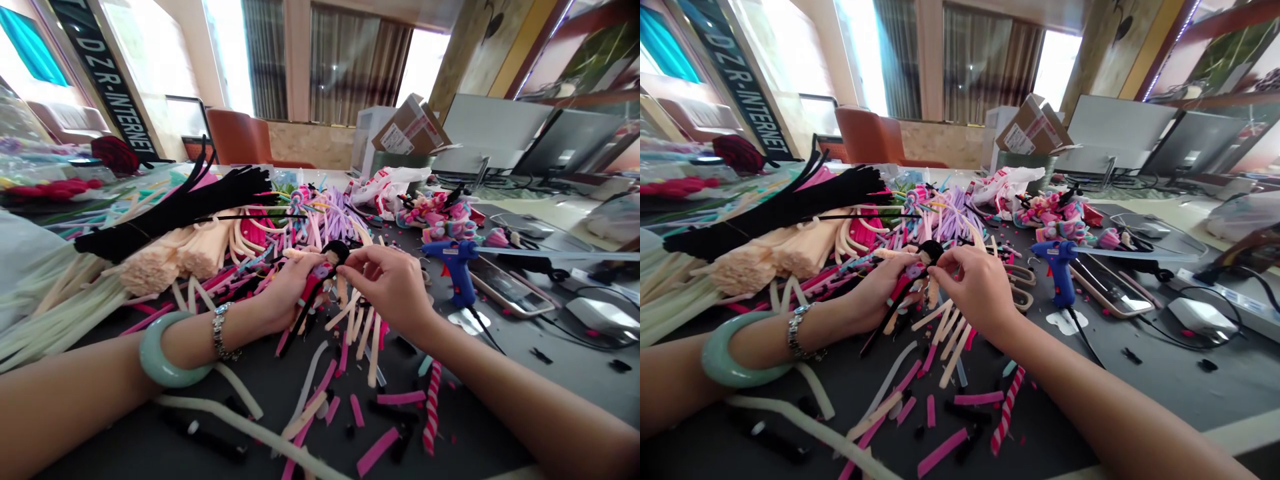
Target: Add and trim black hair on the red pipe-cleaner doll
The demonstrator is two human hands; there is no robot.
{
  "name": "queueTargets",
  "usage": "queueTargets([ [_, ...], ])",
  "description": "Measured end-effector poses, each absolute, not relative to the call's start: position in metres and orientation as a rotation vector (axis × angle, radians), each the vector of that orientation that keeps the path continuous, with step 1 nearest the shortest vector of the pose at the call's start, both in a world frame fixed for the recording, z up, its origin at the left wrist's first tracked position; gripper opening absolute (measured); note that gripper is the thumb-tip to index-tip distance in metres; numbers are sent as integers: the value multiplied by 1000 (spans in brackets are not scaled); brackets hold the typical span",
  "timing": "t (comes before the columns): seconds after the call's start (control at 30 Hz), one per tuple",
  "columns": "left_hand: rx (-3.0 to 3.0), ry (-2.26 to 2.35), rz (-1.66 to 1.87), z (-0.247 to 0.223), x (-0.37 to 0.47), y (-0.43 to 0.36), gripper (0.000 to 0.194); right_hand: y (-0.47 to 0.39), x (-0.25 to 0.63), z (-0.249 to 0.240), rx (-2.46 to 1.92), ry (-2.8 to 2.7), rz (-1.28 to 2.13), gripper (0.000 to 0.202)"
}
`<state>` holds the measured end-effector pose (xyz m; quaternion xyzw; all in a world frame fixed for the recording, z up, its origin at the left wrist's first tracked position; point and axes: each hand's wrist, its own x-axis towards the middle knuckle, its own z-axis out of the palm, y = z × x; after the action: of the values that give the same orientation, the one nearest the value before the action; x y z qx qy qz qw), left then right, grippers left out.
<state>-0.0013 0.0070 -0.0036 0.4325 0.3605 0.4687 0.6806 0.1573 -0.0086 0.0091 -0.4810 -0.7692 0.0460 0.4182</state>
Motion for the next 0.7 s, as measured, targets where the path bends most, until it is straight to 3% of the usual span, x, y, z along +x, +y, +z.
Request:
queueTargets([
  [0.7,1127,869,1226,-10,4,-4,11,-14,145,4,-1393,-1806,15,21],
])
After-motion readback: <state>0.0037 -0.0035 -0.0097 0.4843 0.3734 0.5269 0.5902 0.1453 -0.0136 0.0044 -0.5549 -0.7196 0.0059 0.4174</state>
